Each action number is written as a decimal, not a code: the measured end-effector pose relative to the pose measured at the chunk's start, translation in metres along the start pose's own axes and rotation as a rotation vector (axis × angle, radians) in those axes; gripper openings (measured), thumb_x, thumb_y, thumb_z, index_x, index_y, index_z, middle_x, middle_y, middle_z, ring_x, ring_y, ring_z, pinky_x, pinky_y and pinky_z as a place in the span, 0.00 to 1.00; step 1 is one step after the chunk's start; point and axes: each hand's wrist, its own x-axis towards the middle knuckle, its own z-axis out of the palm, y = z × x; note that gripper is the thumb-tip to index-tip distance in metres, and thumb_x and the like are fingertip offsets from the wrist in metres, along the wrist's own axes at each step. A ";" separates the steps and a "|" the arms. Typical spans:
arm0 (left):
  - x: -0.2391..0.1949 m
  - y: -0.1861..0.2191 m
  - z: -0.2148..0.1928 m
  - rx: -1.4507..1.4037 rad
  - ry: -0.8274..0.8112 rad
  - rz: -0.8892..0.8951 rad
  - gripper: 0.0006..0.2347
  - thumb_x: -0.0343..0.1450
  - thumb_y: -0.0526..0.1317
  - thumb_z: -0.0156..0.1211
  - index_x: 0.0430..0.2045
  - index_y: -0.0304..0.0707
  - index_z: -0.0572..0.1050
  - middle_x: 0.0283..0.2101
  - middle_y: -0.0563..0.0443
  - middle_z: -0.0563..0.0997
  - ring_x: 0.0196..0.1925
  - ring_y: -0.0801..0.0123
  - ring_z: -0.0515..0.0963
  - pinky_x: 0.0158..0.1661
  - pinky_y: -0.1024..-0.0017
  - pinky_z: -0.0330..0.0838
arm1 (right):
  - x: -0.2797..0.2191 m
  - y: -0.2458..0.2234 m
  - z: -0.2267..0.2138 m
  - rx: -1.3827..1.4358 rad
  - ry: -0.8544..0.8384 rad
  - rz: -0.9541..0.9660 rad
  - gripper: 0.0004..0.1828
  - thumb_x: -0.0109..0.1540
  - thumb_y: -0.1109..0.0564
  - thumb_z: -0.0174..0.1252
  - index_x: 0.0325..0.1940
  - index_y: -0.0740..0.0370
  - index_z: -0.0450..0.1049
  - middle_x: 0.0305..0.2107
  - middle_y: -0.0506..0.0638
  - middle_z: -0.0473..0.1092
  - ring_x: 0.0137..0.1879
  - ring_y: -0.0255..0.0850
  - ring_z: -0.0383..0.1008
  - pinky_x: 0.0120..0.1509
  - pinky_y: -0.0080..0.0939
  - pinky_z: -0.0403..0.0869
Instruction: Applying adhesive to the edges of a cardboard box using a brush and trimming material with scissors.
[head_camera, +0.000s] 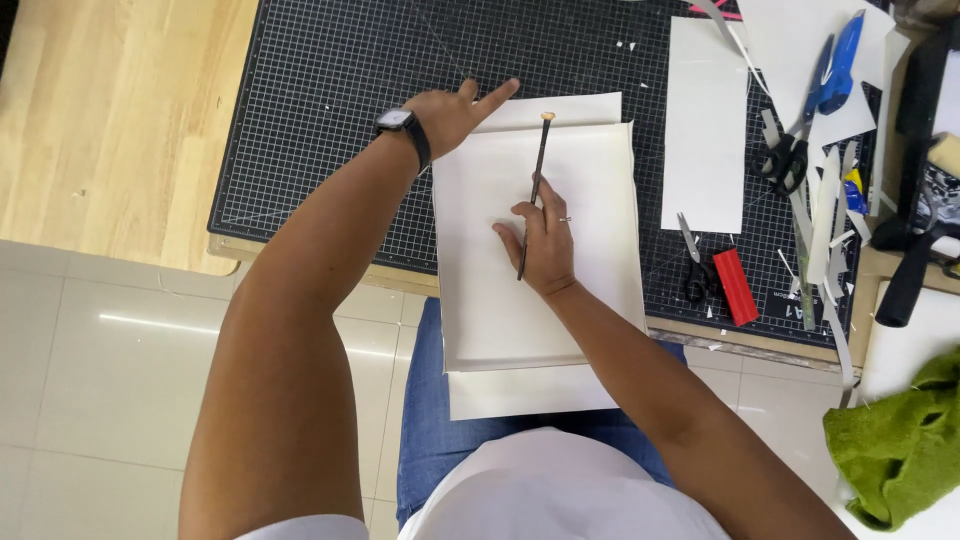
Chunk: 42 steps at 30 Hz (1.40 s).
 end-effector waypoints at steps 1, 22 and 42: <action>0.000 0.001 0.003 0.022 0.011 0.001 0.42 0.73 0.22 0.47 0.75 0.59 0.31 0.71 0.25 0.57 0.29 0.44 0.83 0.24 0.56 0.79 | -0.002 0.000 0.000 0.001 -0.001 0.009 0.18 0.69 0.46 0.61 0.47 0.66 0.70 0.66 0.70 0.58 0.61 0.67 0.71 0.57 0.57 0.77; -0.037 0.016 -0.009 0.323 -0.022 -0.016 0.35 0.78 0.39 0.50 0.79 0.66 0.36 0.62 0.47 0.69 0.49 0.54 0.86 0.48 0.62 0.84 | -0.022 0.065 -0.237 0.018 0.389 0.245 0.17 0.74 0.47 0.44 0.54 0.63 0.68 0.56 0.60 0.60 0.68 0.56 0.63 0.71 0.51 0.60; 0.017 0.314 0.005 -0.725 0.313 0.537 0.34 0.75 0.64 0.41 0.74 0.50 0.46 0.65 0.30 0.65 0.46 0.53 0.80 0.44 0.56 0.82 | -0.059 0.202 -0.451 -0.907 -0.309 0.139 0.37 0.55 0.74 0.57 0.70 0.63 0.79 0.51 0.59 0.81 0.53 0.52 0.81 0.51 0.51 0.78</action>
